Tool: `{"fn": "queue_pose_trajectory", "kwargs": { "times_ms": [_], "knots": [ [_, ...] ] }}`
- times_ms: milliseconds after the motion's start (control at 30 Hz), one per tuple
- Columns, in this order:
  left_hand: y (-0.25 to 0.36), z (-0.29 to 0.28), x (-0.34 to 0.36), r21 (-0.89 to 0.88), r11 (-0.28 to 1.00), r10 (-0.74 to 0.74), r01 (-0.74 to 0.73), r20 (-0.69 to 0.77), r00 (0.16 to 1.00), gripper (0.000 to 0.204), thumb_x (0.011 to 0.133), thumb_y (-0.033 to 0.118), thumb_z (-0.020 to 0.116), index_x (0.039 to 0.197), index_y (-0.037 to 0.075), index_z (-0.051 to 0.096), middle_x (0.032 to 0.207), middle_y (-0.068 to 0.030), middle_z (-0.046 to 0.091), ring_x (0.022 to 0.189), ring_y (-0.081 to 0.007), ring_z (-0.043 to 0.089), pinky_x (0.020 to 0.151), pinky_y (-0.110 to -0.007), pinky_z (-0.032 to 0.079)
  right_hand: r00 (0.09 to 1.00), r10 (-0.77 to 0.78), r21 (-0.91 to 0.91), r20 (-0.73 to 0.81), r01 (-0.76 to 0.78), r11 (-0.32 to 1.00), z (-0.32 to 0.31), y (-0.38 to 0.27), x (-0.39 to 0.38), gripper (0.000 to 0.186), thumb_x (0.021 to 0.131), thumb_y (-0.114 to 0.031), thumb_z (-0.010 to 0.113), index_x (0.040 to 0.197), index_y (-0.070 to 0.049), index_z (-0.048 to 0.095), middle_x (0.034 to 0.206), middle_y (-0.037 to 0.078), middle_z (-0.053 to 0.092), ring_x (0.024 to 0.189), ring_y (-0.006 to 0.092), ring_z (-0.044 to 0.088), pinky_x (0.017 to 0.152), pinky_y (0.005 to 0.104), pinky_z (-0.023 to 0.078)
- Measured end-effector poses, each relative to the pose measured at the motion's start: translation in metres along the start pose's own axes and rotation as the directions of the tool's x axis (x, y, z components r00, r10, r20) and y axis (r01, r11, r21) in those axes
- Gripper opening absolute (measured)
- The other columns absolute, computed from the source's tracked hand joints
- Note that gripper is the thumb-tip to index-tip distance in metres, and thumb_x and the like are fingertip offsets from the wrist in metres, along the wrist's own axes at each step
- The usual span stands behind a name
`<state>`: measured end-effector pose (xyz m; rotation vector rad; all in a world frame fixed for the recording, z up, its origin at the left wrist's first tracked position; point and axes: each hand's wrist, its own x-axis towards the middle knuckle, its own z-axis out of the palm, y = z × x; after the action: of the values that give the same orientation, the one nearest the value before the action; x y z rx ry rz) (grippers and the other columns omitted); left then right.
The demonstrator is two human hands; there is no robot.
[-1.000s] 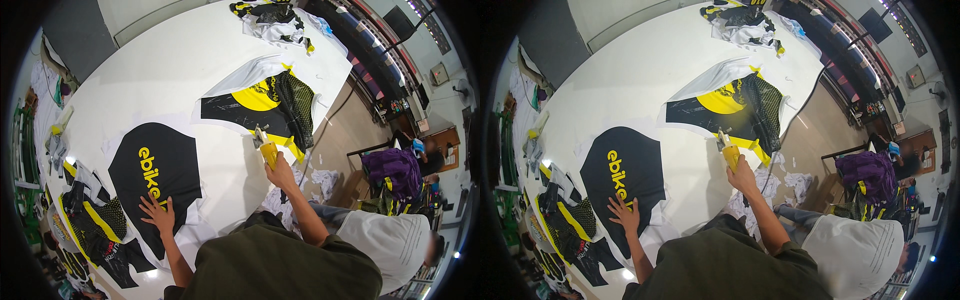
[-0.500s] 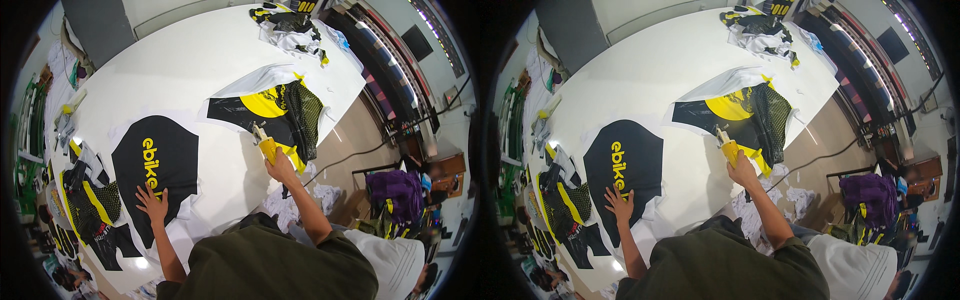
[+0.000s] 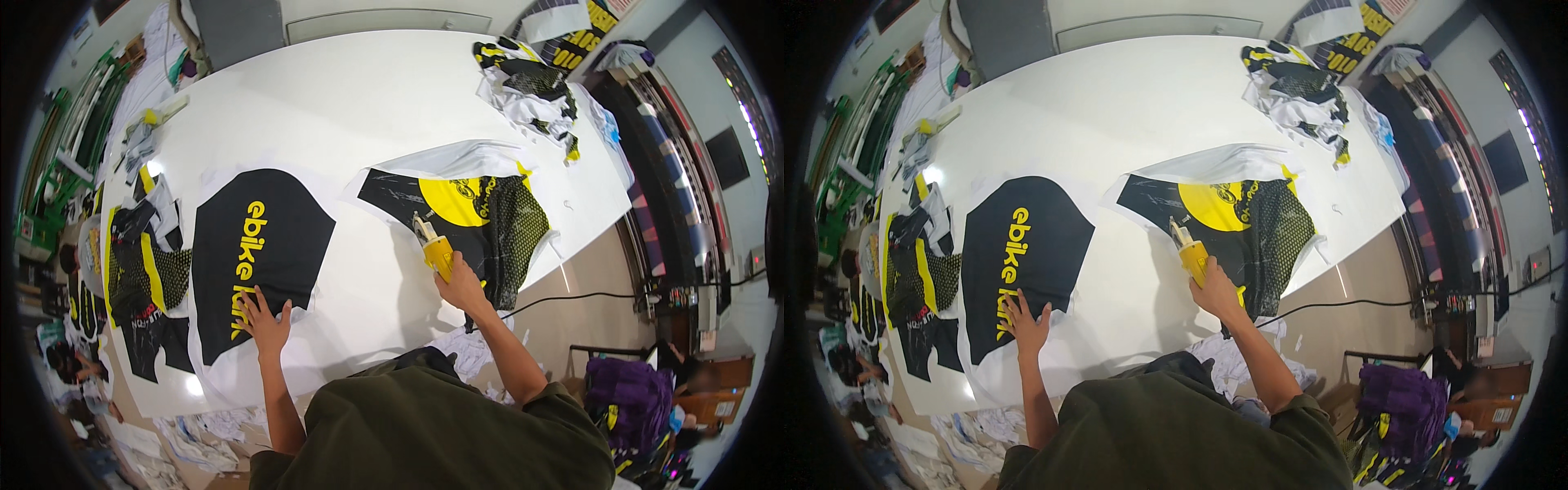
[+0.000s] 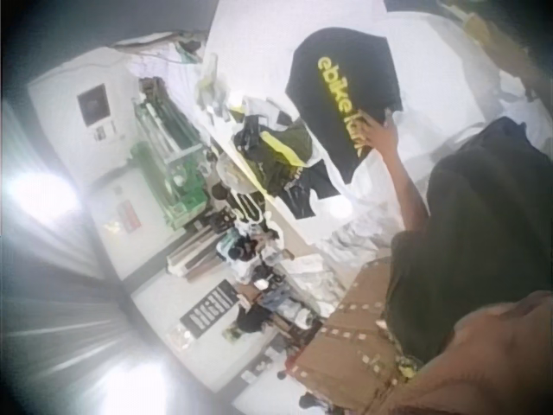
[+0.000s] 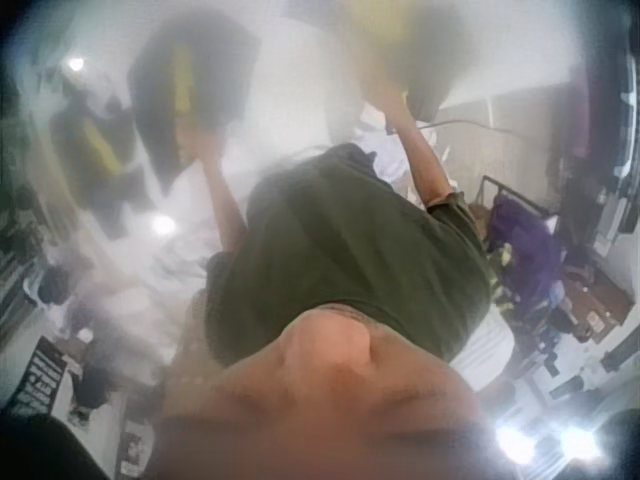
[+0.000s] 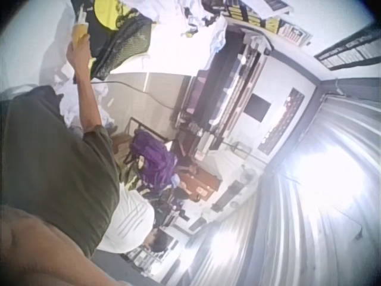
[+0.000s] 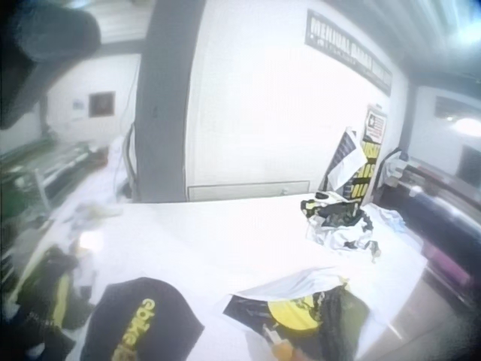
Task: The person uses a yellow electric fabric cutter to cut black and yellow printed fabric pieces on a white table. They repeatedly position the fabric, cut along the edges, and move the cut pieces aside to continue the process.
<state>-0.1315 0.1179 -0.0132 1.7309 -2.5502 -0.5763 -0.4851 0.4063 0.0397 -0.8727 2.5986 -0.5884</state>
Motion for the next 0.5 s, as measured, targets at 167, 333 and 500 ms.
{"fn": "queue_pose_trajectory", "kwargs": {
  "times_ms": [167, 333, 500],
  "knots": [
    [0.009, 0.02, -0.024, -0.003, 1.0, -0.006, 0.006, -0.083, 0.997, 0.094, 0.096, 0.062, 0.063, 0.166, 0.009, 0.028, 0.172, -0.0277, 0.012, 0.158, -0.0523, 0.007, 0.118, -0.078, 0.008, 0.994, -0.082, -0.019, 0.078, 0.083, 0.996, -0.012, 0.009, 0.022, 0.051, 0.093, -0.03, 0.069, 0.122, 0.002, 0.042, 0.11, 0.036, 0.064, 0.094, 0.0548, 0.067, 0.082, 0.0597, 0.056],
    [0.026, 0.034, -0.048, -0.041, 0.995, -0.099, 0.095, -0.121, 0.988, 0.093, 0.095, 0.057, 0.066, 0.165, 0.009, 0.029, 0.172, -0.0272, 0.011, 0.158, -0.0531, 0.007, 0.118, -0.079, 0.008, 0.981, -0.14, -0.029, 0.132, 0.144, 0.989, -0.022, 0.013, 0.04, 0.055, 0.091, -0.03, 0.07, 0.124, 0.003, 0.042, 0.109, 0.037, 0.065, 0.099, 0.0552, 0.066, 0.087, 0.0597, 0.054],
    [0.039, 0.052, -0.067, -0.087, 0.988, -0.142, 0.128, -0.181, 0.973, 0.092, 0.095, 0.053, 0.067, 0.165, 0.009, 0.029, 0.172, -0.0271, 0.011, 0.159, -0.0528, 0.006, 0.118, -0.078, 0.006, 0.959, -0.206, -0.054, 0.195, 0.22, 0.974, -0.027, 0.016, 0.061, 0.055, 0.092, -0.032, 0.069, 0.124, 0.003, 0.042, 0.109, 0.037, 0.065, 0.1, 0.0552, 0.066, 0.088, 0.0592, 0.054]
  ]
}}
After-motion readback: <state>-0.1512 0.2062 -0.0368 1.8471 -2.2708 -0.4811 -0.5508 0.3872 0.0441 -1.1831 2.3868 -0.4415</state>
